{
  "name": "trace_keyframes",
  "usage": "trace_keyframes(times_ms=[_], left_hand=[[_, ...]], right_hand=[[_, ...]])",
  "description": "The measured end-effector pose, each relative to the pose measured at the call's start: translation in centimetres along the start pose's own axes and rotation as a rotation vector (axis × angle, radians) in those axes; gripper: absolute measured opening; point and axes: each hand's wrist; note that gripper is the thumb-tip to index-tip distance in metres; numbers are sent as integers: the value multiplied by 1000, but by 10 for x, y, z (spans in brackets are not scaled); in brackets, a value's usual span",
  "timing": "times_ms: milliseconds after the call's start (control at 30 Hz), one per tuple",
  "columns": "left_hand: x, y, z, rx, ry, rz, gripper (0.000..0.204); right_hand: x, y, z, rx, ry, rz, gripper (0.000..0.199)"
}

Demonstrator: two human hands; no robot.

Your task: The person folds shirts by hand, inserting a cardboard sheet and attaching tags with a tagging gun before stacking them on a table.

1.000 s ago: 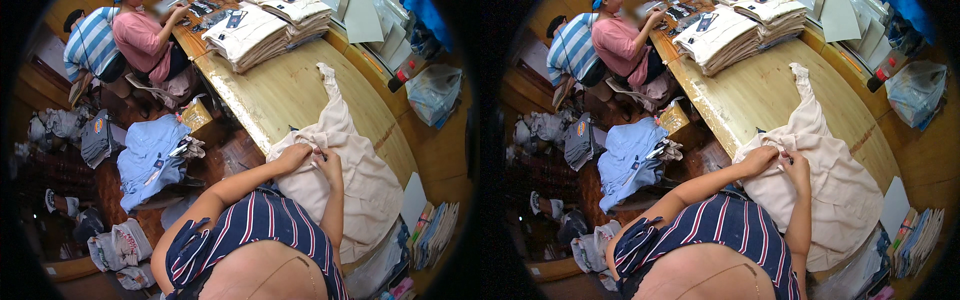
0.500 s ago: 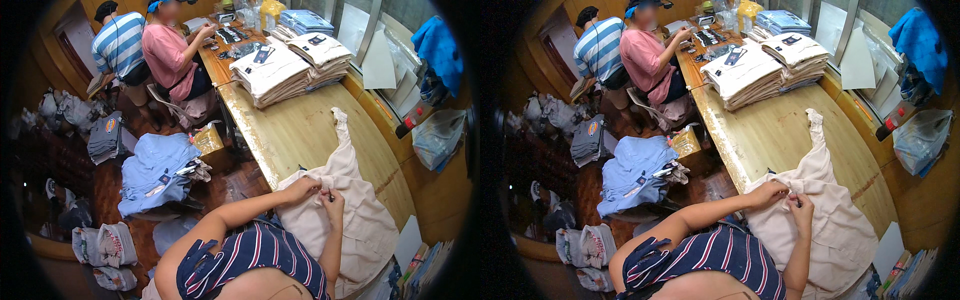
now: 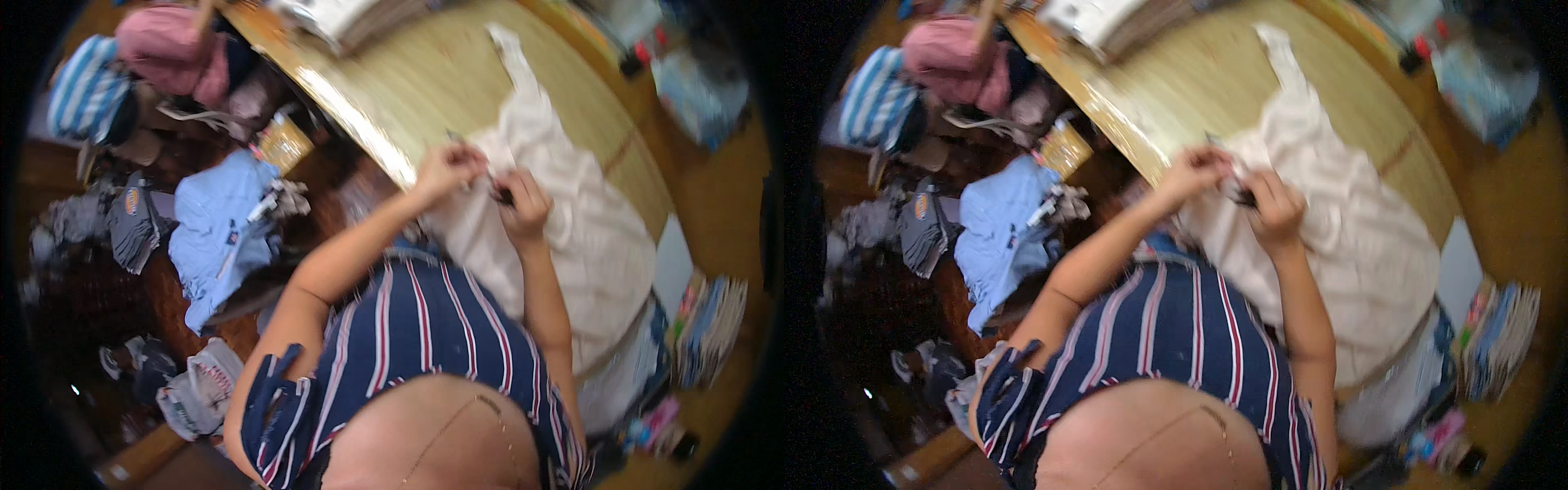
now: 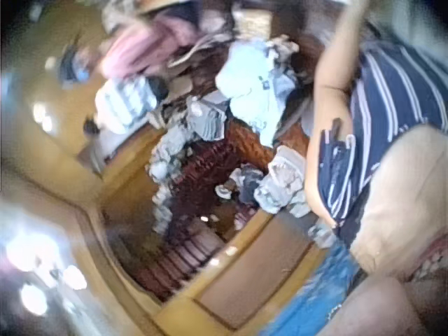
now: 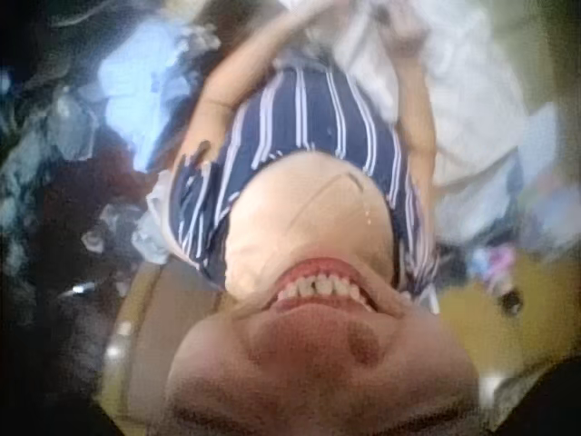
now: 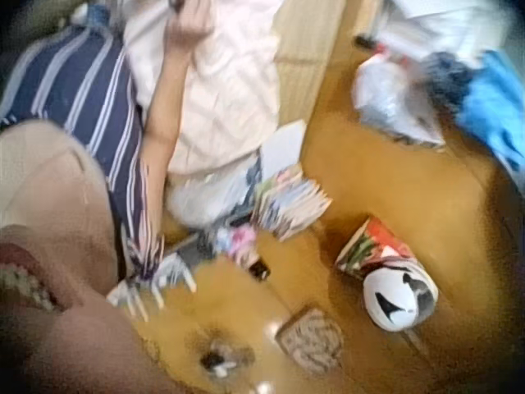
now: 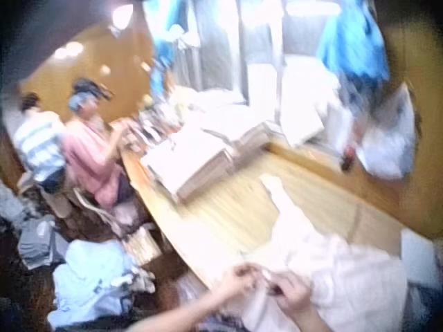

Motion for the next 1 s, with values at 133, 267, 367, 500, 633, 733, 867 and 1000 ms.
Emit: trace_keyframes(times_ms=[133,267,367,500,633,733,867,1000], left_hand=[[24,8,-5,232,-83,138,19],[26,6,-4,179,-64,135,19],[26,4,-6,130,-47,115,19],[27,2,-6,73,-12,70,20],[28,9,-9,42,9,71,21],[30,8,-8,32,-1,87,21],[33,12,-11,57,-51,83,20],[32,15,-11,54,-101,98,17]], right_hand=[[1,-8,6,178,-36,216,23],[6,-12,8,141,-118,182,22],[4,-16,10,-195,-28,-223,20],[-11,-13,14,-546,9,-568,11],[-2,-2,21,-564,-233,-728,26],[1,8,38,-712,-308,-716,32],[-17,0,51,-841,-349,-684,27],[-30,4,53,-749,-490,-645,23]])
Point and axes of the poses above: each hand's wrist, its own x-axis away from the middle knuckle, its own z-axis out of the back of the hand, y = z × x, and after that the axes turned 13 degrees about z, right-handed
